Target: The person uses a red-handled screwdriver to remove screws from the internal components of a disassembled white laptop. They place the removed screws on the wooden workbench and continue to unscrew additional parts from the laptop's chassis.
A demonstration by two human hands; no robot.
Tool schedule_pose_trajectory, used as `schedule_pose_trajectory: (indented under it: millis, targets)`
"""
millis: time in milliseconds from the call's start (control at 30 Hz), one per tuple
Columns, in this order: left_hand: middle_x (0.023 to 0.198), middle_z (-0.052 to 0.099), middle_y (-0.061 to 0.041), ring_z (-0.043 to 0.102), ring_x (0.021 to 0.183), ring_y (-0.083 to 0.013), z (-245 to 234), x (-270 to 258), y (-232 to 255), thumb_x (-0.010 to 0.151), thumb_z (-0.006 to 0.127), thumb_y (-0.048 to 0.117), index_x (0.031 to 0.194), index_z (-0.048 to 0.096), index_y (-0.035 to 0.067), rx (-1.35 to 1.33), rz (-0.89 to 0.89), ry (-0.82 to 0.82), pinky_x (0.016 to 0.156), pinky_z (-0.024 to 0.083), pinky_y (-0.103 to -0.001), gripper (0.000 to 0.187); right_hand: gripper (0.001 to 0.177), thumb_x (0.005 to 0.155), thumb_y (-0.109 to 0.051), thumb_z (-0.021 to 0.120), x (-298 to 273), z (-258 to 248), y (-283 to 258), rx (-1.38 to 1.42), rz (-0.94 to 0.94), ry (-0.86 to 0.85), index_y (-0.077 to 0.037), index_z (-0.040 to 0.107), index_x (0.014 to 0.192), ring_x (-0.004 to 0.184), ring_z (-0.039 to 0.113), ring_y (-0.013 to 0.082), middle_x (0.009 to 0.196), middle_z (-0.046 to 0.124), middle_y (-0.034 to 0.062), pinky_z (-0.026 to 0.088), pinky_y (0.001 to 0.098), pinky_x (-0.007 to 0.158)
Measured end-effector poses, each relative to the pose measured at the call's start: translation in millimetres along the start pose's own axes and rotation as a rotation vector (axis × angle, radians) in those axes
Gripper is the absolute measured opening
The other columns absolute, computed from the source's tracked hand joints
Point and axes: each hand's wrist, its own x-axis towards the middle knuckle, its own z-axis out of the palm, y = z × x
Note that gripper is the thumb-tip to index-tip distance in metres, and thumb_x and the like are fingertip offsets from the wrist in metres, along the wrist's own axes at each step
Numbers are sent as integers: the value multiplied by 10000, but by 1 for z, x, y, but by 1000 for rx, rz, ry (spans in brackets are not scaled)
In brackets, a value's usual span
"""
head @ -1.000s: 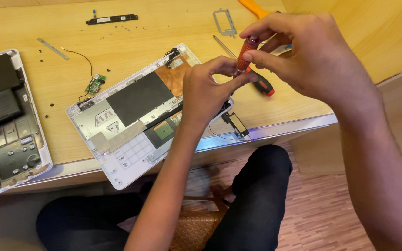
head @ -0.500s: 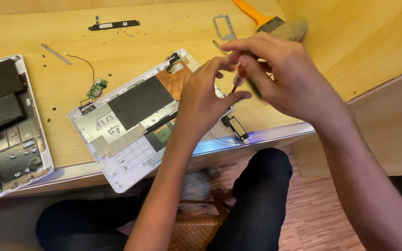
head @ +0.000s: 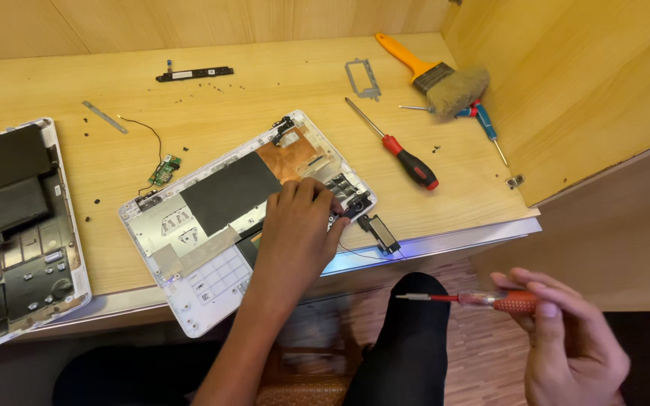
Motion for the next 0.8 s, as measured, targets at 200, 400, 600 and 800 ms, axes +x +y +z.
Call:
schedule_pose_trajectory:
  millis: [200,400,600,800]
  targets:
    - [1032,609,-45,539,998,-286,-13,10,5,953,598,299,945,683,146,-65,-75,-101,865,404,-470,175,156,1024,32,462,-20,-8,34,67,189,-31,119,576,1083,997,734,388,1121,666,285,654,393,831]
    - [991,622,-13,559,1021,-268,-28,18,8,943,592,297,911,693,201,-203,-143,-113,870,391,-466,143,162,1025,11,467,-31,-13,50,116,302,-38,96,592,1084,1010,732,374,1103,679,268,649,389,821]
    - [843,742,35,666,776,-238,-47,25,22,913,580,248,888,684,172,-325,-291,-234,651,471,-426,131,177,1023,1,470,-39,-13,64,74,342,-81,83,609,1095,1000,744,365,1111,696,254,637,390,851]
    - [920,667,-56,596,851,-305,-31,16,8,982,553,173,941,636,111,-121,-41,-43,715,435,-475,111,228,1025,-85,478,-41,-8,62,82,409,-33,85,602,1114,926,751,369,1170,695,268,623,379,763]
